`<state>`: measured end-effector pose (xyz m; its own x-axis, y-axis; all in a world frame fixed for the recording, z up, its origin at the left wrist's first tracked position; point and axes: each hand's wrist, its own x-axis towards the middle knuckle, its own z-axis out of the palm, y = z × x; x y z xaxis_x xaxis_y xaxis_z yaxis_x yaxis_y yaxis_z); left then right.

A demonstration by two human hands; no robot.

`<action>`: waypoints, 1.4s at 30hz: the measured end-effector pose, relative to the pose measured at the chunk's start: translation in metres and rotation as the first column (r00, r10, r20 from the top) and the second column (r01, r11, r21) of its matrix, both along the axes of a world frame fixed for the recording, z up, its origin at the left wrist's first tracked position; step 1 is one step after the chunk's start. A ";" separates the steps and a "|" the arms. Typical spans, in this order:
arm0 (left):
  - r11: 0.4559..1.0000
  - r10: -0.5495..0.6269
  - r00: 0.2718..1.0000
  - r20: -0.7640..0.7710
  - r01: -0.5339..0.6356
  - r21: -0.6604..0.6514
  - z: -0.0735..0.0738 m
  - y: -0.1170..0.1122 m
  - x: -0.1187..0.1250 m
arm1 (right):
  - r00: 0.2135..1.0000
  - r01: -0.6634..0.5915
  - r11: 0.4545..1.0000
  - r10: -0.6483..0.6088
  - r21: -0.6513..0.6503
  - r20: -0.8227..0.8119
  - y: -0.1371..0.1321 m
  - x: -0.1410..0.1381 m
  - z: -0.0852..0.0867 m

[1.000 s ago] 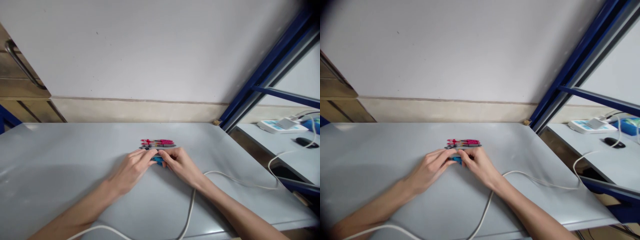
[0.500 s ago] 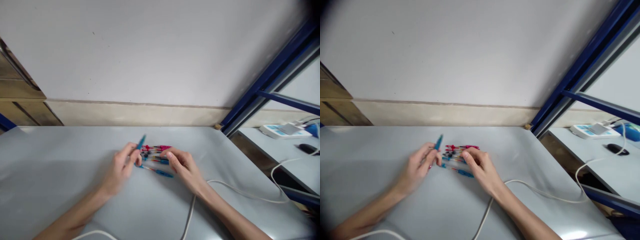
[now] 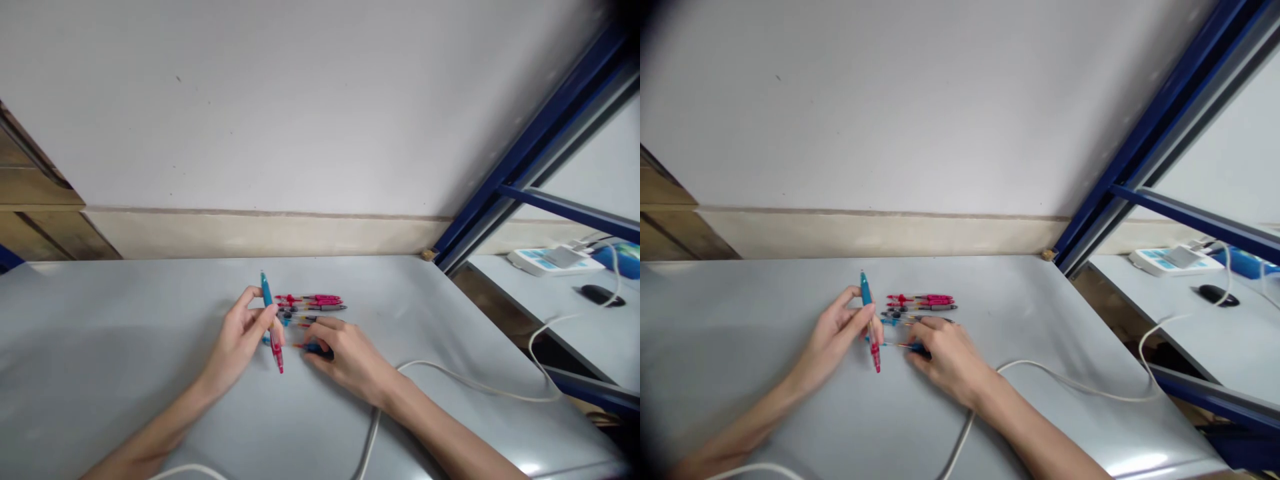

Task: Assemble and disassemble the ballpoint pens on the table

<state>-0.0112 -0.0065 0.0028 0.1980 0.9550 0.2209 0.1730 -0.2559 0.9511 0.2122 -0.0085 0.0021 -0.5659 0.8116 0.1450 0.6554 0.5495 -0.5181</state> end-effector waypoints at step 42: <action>0.970 -0.086 0.954 0.287 0.146 -0.194 -0.005 -0.010 0.011 | 0.828 -0.151 0.970 0.229 0.190 -0.512 -0.020 -0.002 -0.002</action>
